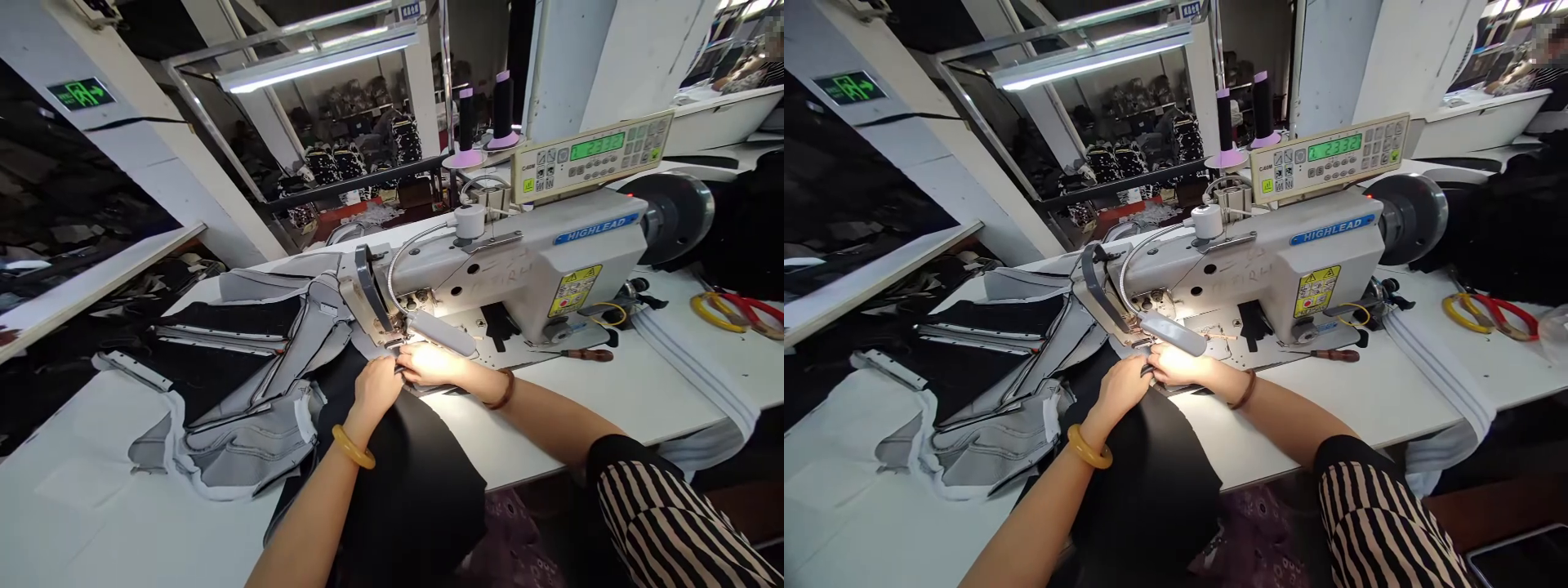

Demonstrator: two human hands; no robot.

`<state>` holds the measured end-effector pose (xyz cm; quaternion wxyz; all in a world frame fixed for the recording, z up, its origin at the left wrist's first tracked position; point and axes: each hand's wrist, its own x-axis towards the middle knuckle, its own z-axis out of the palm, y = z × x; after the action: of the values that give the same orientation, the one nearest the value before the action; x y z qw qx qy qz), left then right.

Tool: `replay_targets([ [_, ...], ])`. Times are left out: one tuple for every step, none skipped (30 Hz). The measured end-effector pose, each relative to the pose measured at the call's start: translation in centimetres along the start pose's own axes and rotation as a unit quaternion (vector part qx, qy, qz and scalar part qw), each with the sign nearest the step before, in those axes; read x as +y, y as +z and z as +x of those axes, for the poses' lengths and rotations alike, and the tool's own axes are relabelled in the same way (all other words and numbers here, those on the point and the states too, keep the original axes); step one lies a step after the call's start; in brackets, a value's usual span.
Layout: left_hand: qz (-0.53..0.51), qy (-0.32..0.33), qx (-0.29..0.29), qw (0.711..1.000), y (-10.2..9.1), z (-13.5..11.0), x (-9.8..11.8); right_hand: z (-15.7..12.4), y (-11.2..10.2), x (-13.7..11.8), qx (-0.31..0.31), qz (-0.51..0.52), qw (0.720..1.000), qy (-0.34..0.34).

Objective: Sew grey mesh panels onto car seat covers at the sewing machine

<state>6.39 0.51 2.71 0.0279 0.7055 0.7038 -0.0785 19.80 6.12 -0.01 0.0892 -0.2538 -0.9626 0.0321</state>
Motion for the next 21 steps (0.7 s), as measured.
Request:
replay_targets([
  [0.002, 0.006, -0.001, 1.000, 0.0, 0.1, -0.2, -0.1, -0.1, 0.0, 0.001, 0.004, 1.000, 0.003],
  [0.004, 0.012, -0.001, 1.000, 0.1, 0.3, -0.4, -0.1, -0.2, -0.1, 0.002, 0.007, 1.000, 0.005],
  [0.007, 0.018, -0.001, 1.000, 0.2, 0.4, -0.6, -0.1, -0.3, -0.1, 0.003, 0.009, 1.000, 0.007],
  [0.009, 0.023, 0.000, 1.000, 0.2, 0.4, -0.7, -0.2, -0.3, -0.1, 0.003, 0.011, 1.000, 0.009],
  [0.010, 0.027, 0.001, 1.000, 0.3, 0.5, -0.8, -0.1, -0.3, -0.2, 0.003, 0.011, 1.000, 0.011],
  [0.012, 0.030, 0.004, 0.999, 0.4, 0.6, -0.8, -0.1, -0.4, -0.3, 0.003, 0.008, 1.000, 0.015],
  [0.013, 0.034, 0.008, 0.999, 0.5, 0.6, -0.8, 0.0, -0.3, -0.4, 0.003, 0.003, 1.000, 0.019],
  [0.014, 0.038, 0.012, 0.999, 0.6, 0.6, -0.8, 0.0, -0.3, -0.5, 0.004, -0.003, 1.000, 0.025],
  [0.015, 0.042, 0.016, 0.999, 0.6, 0.7, -0.8, 0.1, -0.3, -0.6, 0.005, -0.010, 0.999, 0.030],
  [0.015, 0.045, 0.019, 0.999, 0.7, 0.6, -0.8, 0.1, -0.3, -0.7, 0.007, -0.018, 0.999, 0.036],
  [0.016, 0.048, 0.020, 0.999, 0.7, 0.6, -0.8, 0.2, -0.3, -0.8, 0.008, -0.025, 0.999, 0.040],
  [0.016, 0.050, 0.021, 0.998, 0.6, 0.5, -0.7, 0.1, -0.3, -1.0, 0.008, -0.031, 0.999, 0.043],
  [0.016, 0.051, 0.020, 0.998, 0.6, 0.4, -0.6, 0.0, -0.3, -1.1, 0.008, -0.035, 0.998, 0.044],
  [0.015, 0.053, 0.018, 0.998, 0.5, 0.3, -0.5, -0.1, -0.4, -1.2, 0.008, -0.038, 0.998, 0.044],
  [0.014, 0.053, 0.016, 0.998, 0.5, 0.1, -0.4, -0.3, -0.4, -1.2, 0.009, -0.040, 0.998, 0.043],
  [0.012, 0.053, 0.013, 0.998, 0.5, 0.0, -0.2, -0.6, -0.4, -1.2, 0.010, -0.041, 0.998, 0.042],
  [0.009, 0.053, 0.013, 0.998, 0.5, 0.0, 0.0, -0.8, -0.3, -1.1, 0.011, -0.042, 0.998, 0.040],
  [0.006, 0.052, 0.013, 0.999, 0.5, 0.0, 0.1, -0.9, -0.2, -0.9, 0.015, -0.044, 0.998, 0.036],
  [0.003, 0.050, 0.017, 0.999, 0.6, 0.1, 0.2, -1.0, 0.0, -0.7, 0.015, -0.047, 0.998, 0.031],
  [-0.001, 0.046, 0.024, 0.999, 0.8, 0.3, 0.3, -0.9, 0.3, -0.4, 0.010, -0.050, 0.998, 0.025],
  [-0.005, 0.042, 0.031, 0.999, 1.0, 0.4, 0.2, -0.7, 0.5, -0.2, 0.006, -0.053, 0.998, 0.020],
])
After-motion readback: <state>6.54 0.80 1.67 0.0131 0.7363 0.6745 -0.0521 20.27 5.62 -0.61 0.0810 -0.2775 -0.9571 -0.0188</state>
